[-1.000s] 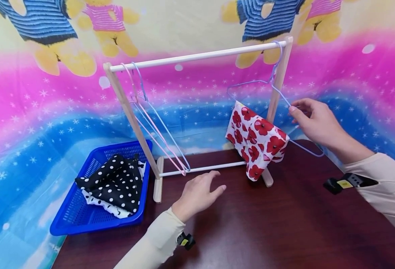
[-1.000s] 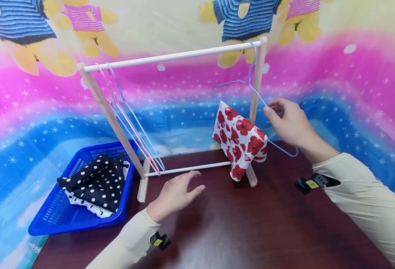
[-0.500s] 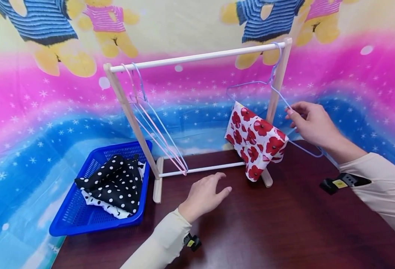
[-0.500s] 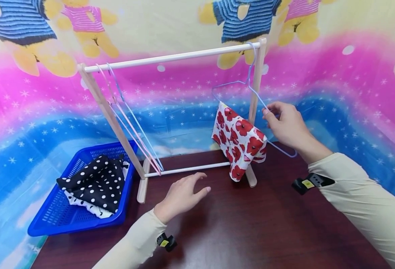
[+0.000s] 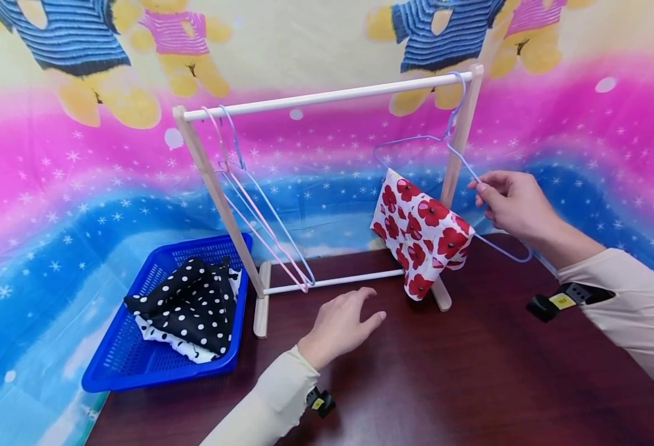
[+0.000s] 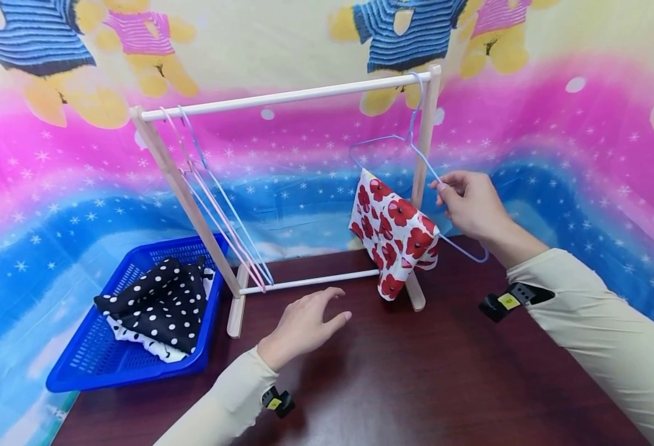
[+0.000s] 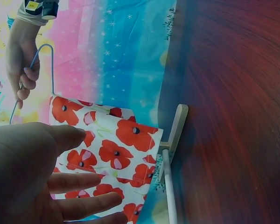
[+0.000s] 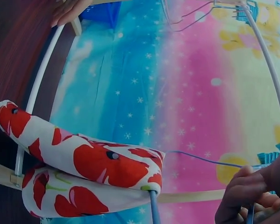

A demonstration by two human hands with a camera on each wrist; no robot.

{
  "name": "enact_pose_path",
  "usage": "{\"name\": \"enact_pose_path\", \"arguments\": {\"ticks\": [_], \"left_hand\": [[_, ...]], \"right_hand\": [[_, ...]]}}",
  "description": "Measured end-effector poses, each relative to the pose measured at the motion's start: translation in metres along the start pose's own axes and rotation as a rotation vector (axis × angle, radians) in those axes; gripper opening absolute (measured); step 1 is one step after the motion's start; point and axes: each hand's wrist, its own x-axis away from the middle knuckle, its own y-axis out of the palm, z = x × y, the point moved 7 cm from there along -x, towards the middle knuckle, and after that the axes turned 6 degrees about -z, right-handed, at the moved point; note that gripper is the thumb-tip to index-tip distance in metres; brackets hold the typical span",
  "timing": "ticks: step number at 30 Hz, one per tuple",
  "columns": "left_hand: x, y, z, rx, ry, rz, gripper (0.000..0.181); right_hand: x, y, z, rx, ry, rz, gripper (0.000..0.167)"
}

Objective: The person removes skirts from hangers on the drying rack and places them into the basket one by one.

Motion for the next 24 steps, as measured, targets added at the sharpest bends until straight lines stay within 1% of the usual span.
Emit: {"name": "enact_pose_path", "arguments": {"ticks": [3,6,12,18,22,24], "left_hand": [[-0.001,0.001,0.001,0.011,0.000,0.000,0.051],[-0.002,0.002,0.003,0.022,0.000,0.007,0.050],[-0.005,0.006,0.003,0.054,-0.001,0.041,0.045],[-0.011,0.009,0.003,0.100,-0.030,0.062,0.043],[-0.015,0.010,0.004,0.125,-0.046,0.076,0.042],[-0.017,0.010,0.003,0.137,-0.050,0.082,0.042]], "right_hand": [[-0.001,0.001,0.003,-0.025,0.026,-0.011,0.038],[-0.001,0.001,0.004,-0.027,0.036,-0.001,0.040],[-0.001,0.002,0.006,-0.024,0.048,0.010,0.045],[-0.005,0.007,0.006,-0.015,0.057,-0.036,0.045],[-0.008,0.009,0.004,-0.024,0.046,-0.063,0.042],[-0.009,0.010,0.003,-0.009,0.040,-0.071,0.042]]}}
